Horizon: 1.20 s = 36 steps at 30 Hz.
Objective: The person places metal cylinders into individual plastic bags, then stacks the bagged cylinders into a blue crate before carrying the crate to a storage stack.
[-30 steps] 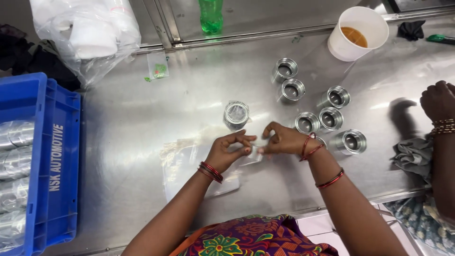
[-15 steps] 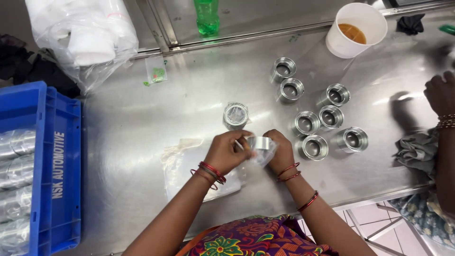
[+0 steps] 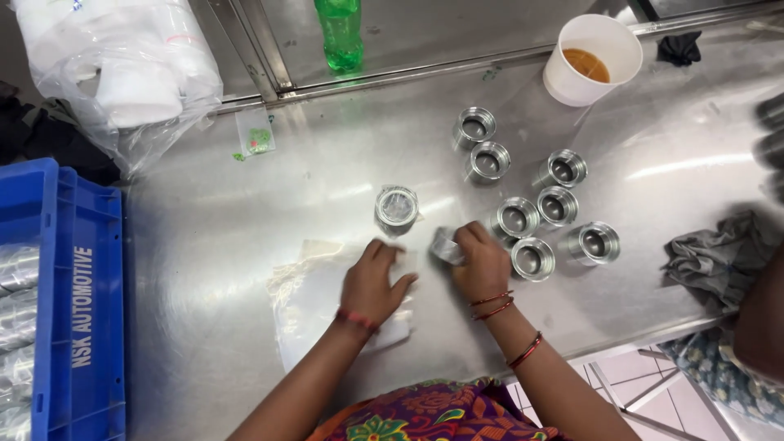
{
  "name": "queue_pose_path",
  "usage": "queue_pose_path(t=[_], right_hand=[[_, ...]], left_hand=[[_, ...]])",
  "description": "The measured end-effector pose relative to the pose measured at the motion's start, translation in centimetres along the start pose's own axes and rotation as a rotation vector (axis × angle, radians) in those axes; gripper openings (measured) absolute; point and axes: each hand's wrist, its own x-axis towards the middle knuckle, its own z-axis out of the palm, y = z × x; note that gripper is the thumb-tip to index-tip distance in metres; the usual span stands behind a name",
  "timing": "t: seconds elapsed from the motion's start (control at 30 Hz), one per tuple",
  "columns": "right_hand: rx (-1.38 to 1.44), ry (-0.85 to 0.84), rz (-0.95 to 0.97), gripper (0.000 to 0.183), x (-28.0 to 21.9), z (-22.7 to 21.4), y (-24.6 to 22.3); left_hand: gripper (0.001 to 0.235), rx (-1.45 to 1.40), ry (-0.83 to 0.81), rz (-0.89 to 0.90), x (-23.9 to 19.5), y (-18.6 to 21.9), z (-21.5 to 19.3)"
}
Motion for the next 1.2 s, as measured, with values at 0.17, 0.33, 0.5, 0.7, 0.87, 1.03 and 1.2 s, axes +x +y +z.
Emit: queue_pose_path(t=[0.17, 0.33, 0.5, 0.7, 0.87, 1.03, 1.2], right_hand=[[-0.056, 0.058, -0.261, 0.040, 3.5, 3.7, -0.7], [-0.514, 0.028, -0.216, 0.077, 13.5, 1.4, 2.3], [-0.526, -0.273, 0.100, 0.074, 14.1, -1.2, 4.5], [0.041, -0.811, -0.028, 0.072, 9.4, -5.2, 1.2], [0.382, -0.921, 0.284, 0.083, 7.8, -4.3, 3.3], [0.799, -0.855, 0.118, 0.107, 4.0, -0.7, 5.5], [0.346, -0.287, -0.072, 0.043, 1.2, 5.1, 2.8]], left_hand=[[0.009, 0.218, -0.167, 0.103, -2.9, -2.8, 0.9], [0.014, 0.183, -0.147, 0.126, -0.4, 0.0, 1.6], [0.006, 0.052, -0.088, -0.108, 1.8, -0.6, 2.6], [0.009, -0.492, -0.085, -0.233, 2.9, -5.1, 4.4], [0.011, -0.726, -0.169, -0.015, 4.7, -3.8, 2.4], [0.009, -0.471, -0.114, 0.365, 5.9, 1.6, -2.1], [0.016, -0.363, -0.132, 0.027, 4.5, 3.4, -4.3]])
